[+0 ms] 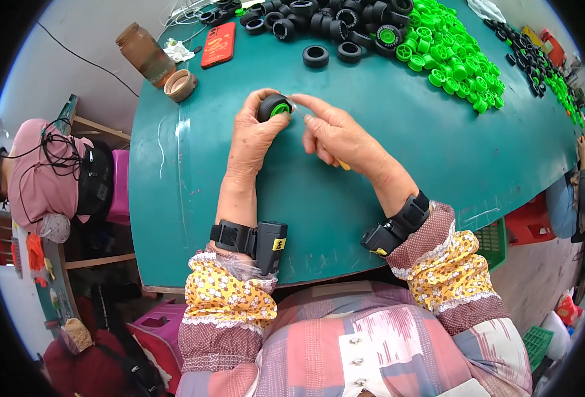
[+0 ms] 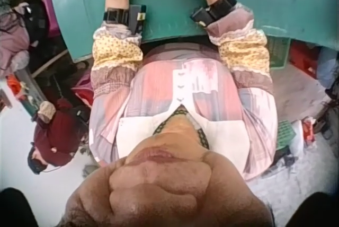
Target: Assemble small toy wheels by inserting a green hub into a black rubber tire.
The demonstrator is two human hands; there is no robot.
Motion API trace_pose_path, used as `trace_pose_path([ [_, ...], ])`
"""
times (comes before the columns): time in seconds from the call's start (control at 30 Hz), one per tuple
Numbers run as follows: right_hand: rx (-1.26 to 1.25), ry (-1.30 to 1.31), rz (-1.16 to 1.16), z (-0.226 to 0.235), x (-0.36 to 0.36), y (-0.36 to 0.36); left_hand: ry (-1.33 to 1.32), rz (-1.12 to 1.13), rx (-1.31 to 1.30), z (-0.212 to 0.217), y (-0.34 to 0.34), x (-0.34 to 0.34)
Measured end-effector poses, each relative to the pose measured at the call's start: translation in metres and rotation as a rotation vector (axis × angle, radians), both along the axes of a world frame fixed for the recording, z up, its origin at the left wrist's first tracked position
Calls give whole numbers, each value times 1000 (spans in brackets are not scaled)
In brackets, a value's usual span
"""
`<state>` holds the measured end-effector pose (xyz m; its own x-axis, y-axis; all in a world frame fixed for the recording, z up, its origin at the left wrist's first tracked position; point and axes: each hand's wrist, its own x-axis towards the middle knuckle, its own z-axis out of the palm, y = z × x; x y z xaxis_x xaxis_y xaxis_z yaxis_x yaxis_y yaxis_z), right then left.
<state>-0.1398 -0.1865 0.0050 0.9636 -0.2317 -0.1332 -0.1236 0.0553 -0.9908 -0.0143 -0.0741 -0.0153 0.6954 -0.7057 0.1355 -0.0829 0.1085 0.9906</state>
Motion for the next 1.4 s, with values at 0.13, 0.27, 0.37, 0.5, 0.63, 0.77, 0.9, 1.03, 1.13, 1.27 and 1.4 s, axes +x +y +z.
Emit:
trace_pose_path([
  [0.13,-14,-28,-53,-1,2,0,-69,15,1,3,-1,-5],
  [0.27,-16,-51,-63,-3,2,4,69,-34,-53,4,0,-4],
  [0.37,-66,-73,-112,-7,5,4,100,-72,-54,3,-1,-4],
  [0.5,-130,-30,-117,-3,4,7,94,-66,-61,3,-1,-5],
  [0.63,-153,-14,-111,-1,3,9,85,-68,-64,1,0,-3],
  [0.77,-260,-112,-114,-12,8,5,101,-44,-61,0,-1,-3],
  [0.9,-229,-123,-102,-14,9,5,77,-46,-35,1,-2,-3],
  [1.03,-178,-78,-73,-6,6,7,89,-79,-56,0,-1,-2],
  [1.13,-354,-156,-79,-17,9,3,20,-49,-34,-2,-2,-2],
  [1.27,-583,-283,-151,-20,7,6,-278,30,46,-3,-2,0],
  [1.4,-559,-67,-46,-17,6,1,-711,128,206,-8,-2,-3],
])
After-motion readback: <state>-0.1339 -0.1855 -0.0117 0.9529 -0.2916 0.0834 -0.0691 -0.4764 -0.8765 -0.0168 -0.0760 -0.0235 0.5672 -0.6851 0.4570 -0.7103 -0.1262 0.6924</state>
